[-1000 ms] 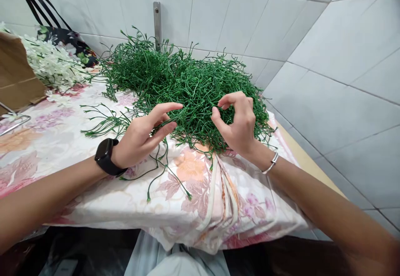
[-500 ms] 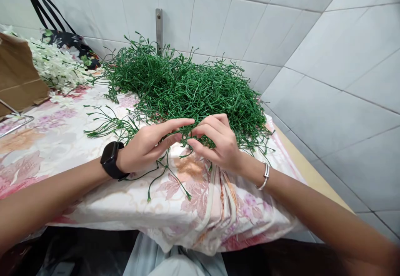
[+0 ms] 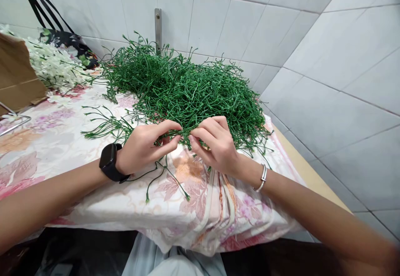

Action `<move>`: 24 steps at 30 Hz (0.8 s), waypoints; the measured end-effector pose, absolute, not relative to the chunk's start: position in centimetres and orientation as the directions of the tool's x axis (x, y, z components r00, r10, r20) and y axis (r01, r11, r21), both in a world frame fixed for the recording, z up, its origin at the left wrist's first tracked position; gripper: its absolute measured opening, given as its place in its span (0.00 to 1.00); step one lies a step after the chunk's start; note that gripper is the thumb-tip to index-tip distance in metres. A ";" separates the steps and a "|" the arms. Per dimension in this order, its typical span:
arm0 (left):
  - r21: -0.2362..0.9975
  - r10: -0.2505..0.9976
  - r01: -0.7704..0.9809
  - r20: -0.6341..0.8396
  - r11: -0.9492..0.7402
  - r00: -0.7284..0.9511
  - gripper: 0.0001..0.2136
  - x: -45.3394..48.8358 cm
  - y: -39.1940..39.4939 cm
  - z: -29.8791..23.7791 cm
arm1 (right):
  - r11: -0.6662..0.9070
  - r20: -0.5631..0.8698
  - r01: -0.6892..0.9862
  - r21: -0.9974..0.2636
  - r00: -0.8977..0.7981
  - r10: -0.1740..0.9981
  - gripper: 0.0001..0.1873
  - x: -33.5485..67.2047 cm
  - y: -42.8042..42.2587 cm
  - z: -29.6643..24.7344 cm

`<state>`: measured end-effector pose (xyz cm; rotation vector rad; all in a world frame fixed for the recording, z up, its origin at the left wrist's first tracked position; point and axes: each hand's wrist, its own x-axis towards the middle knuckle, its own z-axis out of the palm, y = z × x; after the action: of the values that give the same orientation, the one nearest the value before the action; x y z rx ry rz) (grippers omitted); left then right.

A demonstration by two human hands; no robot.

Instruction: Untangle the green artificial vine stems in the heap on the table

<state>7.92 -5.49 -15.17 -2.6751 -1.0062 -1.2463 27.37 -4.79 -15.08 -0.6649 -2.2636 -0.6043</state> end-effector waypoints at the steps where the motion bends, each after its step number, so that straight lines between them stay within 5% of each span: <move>1: 0.214 0.541 0.580 0.692 -0.786 0.478 0.05 8.0 -5.6 -15.3 | 0.749 0.717 0.616 0.244 -0.634 0.289 0.04 27.4 -4.7 -15.2; 12: -0.054 0.546 0.733 0.631 -0.678 0.551 0.14 8.6 -5.8 -16.1 | 0.617 0.672 0.703 0.355 -0.650 0.355 0.14 25.9 -5.0 -15.7; 18: -0.011 0.536 0.751 0.693 -0.660 0.482 0.12 8.7 -5.6 -16.5 | 0.614 0.679 0.737 0.281 -0.605 0.416 0.14 25.8 -4.9 -16.0; 24: -0.010 0.452 0.671 0.731 -0.741 0.511 0.08 8.6 -5.3 -15.9 | 0.669 0.631 0.634 0.387 -0.711 0.309 0.12 26.5 -4.5 -15.8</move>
<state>8.63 -5.33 -15.94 -2.4640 -0.9431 -1.0653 26.47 -4.50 -15.81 -0.7287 -2.3575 -0.8209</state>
